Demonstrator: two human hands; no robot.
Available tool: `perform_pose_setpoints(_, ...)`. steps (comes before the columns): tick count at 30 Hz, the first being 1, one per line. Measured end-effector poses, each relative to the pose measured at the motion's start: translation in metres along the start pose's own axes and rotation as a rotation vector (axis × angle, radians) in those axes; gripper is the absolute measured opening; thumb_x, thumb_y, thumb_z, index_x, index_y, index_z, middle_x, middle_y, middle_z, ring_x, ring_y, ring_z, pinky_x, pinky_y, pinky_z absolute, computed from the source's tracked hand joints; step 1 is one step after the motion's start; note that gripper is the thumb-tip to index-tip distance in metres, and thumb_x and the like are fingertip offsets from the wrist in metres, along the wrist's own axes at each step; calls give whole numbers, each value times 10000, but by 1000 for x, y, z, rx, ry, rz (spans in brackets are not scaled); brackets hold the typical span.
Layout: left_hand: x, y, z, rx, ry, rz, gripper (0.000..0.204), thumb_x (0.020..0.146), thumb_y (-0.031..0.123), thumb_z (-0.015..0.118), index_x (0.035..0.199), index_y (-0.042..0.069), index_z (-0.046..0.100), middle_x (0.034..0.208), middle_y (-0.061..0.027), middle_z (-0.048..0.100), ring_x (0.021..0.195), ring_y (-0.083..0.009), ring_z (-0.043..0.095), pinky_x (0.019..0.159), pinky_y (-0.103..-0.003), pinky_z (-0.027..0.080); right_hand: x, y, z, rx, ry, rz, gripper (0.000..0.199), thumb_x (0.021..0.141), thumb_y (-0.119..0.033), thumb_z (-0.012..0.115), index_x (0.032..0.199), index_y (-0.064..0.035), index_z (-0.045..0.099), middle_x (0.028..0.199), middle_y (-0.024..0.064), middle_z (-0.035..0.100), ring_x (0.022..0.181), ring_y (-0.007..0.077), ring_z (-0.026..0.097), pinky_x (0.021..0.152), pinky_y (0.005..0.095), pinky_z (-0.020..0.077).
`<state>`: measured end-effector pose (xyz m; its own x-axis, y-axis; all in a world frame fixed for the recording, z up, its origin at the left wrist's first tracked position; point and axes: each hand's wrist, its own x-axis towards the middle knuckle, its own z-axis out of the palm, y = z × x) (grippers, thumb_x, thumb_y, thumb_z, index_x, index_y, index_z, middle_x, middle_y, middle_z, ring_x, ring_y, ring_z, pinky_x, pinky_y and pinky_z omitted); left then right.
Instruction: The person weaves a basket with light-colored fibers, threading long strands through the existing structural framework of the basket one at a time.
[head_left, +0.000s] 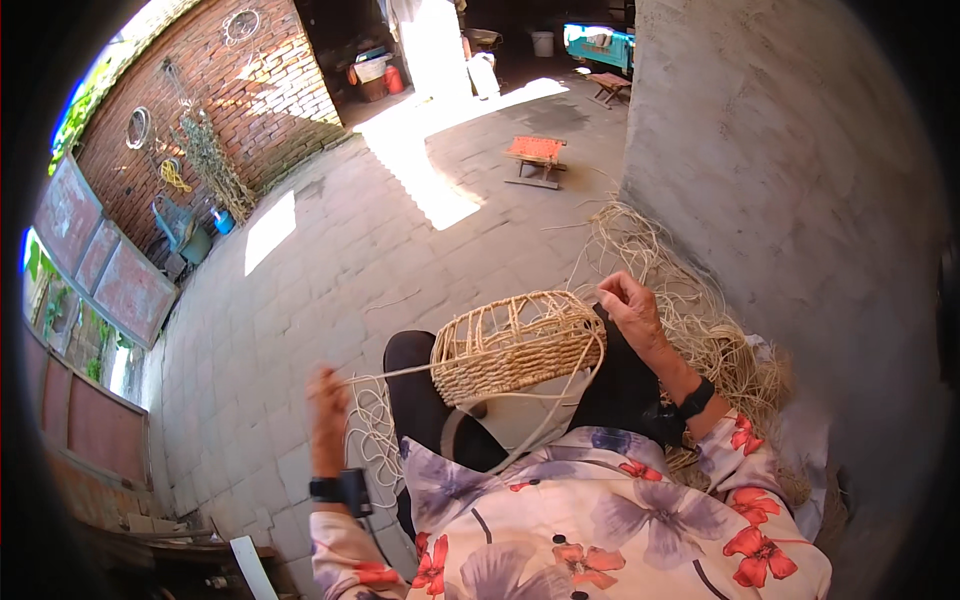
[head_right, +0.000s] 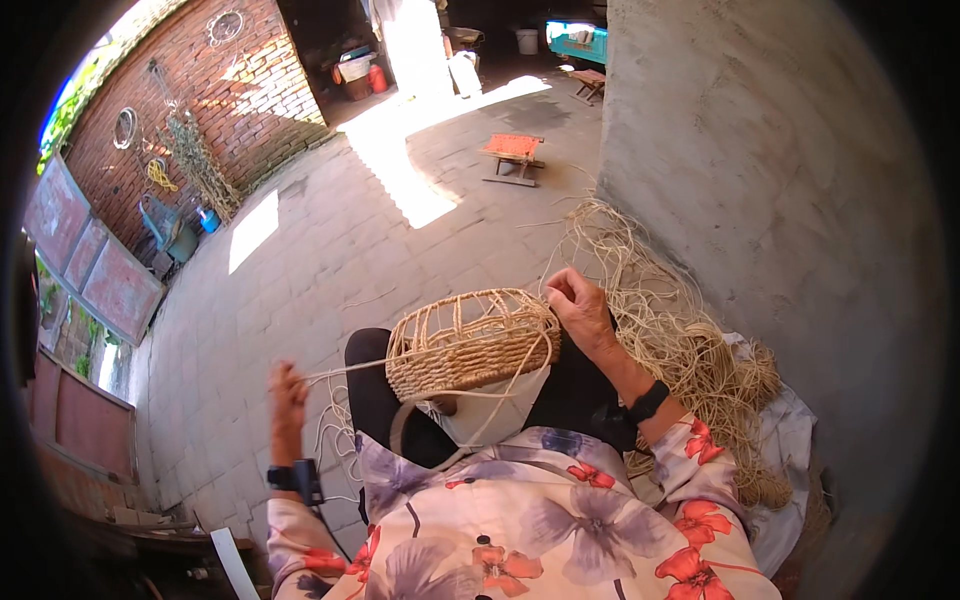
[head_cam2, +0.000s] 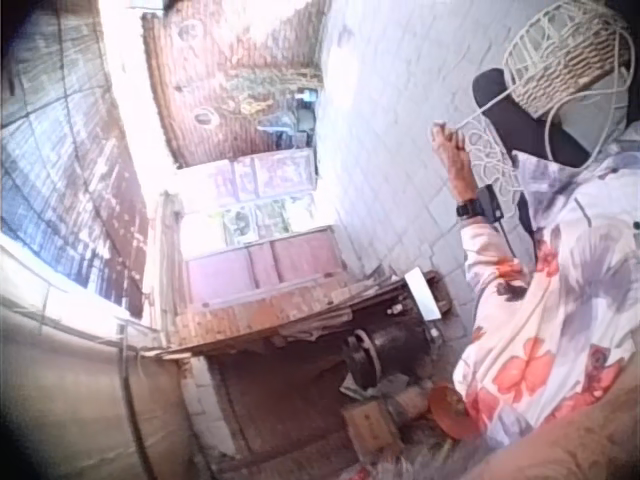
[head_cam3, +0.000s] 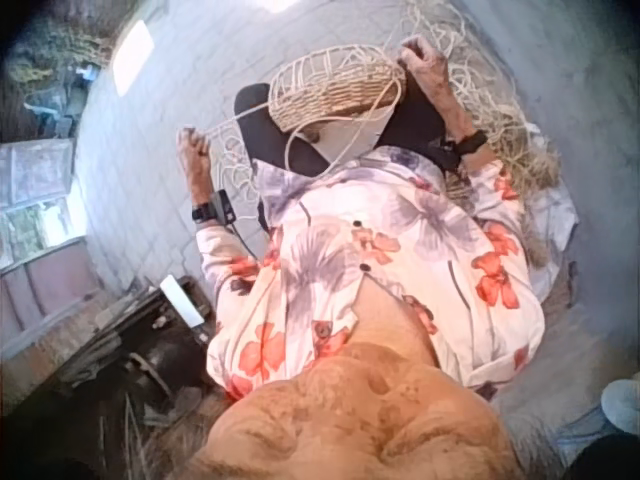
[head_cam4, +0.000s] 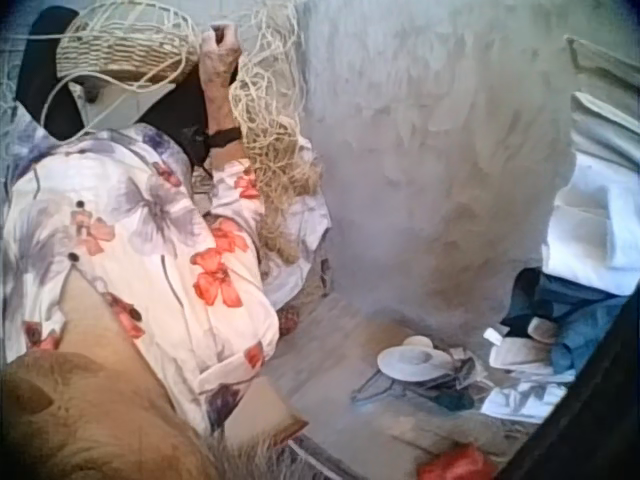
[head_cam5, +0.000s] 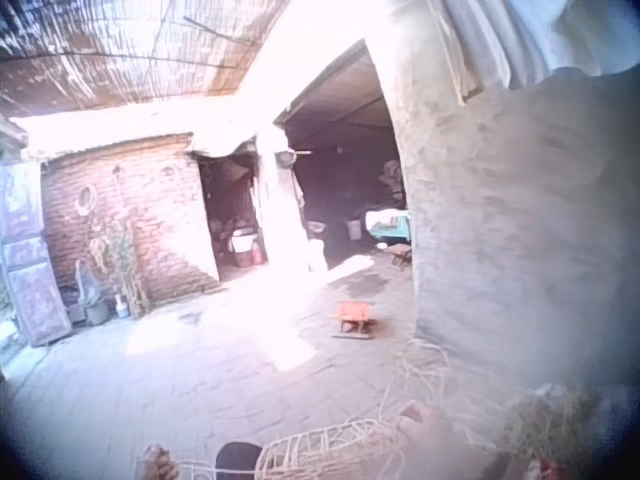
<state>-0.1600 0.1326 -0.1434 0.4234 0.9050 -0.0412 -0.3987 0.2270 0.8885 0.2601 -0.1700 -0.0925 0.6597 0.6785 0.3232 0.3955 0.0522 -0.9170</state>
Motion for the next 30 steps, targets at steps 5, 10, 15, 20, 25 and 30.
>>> perform_pose_setpoints(5, -139, 132, -376, 569, 1174, -4, 144, 837, 241, 619, 795, 150, 517, 566, -7, 357, 420, -148, 375, 351, -305, 304, -9, 26, 7, 113, -142, 216, 105, 901, -123, 608, 903, -19, 617, 742, -11, 583, 665, 63, 526, 611, 252, 471)
perform_pose_setpoints(10, -53, 26, -206, 1520, 516, -277, 381, 866, 365, 661, 1129, 90, 671, 794, -137, 664, 574, -229, 616, 507, -404, 525, -20, 33, -16, 112, -151, 206, 263, 950, -278, 580, 902, -23, 616, 805, 9, 618, 726, 81, 550, 661, 251, 476)
perform_pose_setpoints(15, -58, 6, 81, 1063, -79, 245, 252, 890, 243, 703, 1041, 43, 693, 899, -114, 728, 813, -169, 670, 733, -294, 511, -13, 30, -3, 290, -244, 283, 299, 969, -338, 568, 915, -47, 610, 819, 4, 614, 736, 72, 541, 689, 235, 471)
perform_pose_setpoints(20, -89, 13, 197, 1334, -411, 252, 162, 922, 183, 674, 938, 28, 630, 767, -40, 668, 621, -94, 554, 546, -269, 450, -11, 32, -5, 259, -231, 270, 255, 956, -306, 596, 923, -55, 615, 809, 5, 615, 707, 71, 542, 665, 228, 476)
perform_pose_setpoints(25, -72, 1, 170, 942, -415, 113, 165, 931, 179, 660, 844, 50, 605, 633, 14, 526, 549, -74, 467, 506, -260, 397, -10, 32, -7, 241, -220, 277, 247, 950, -299, 609, 926, -54, 615, 795, 12, 628, 691, 74, 570, 636, 217, 478)
perform_pose_setpoints(30, -50, 21, 49, 945, -60, -6, 172, 909, 195, 664, 787, 101, 586, 657, 70, 453, 571, -28, 394, 462, -239, 314, -13, 31, -15, 289, -217, 270, 241, 947, -294, 607, 928, -54, 615, 797, 14, 636, 689, 80, 588, 628, 216, 477)
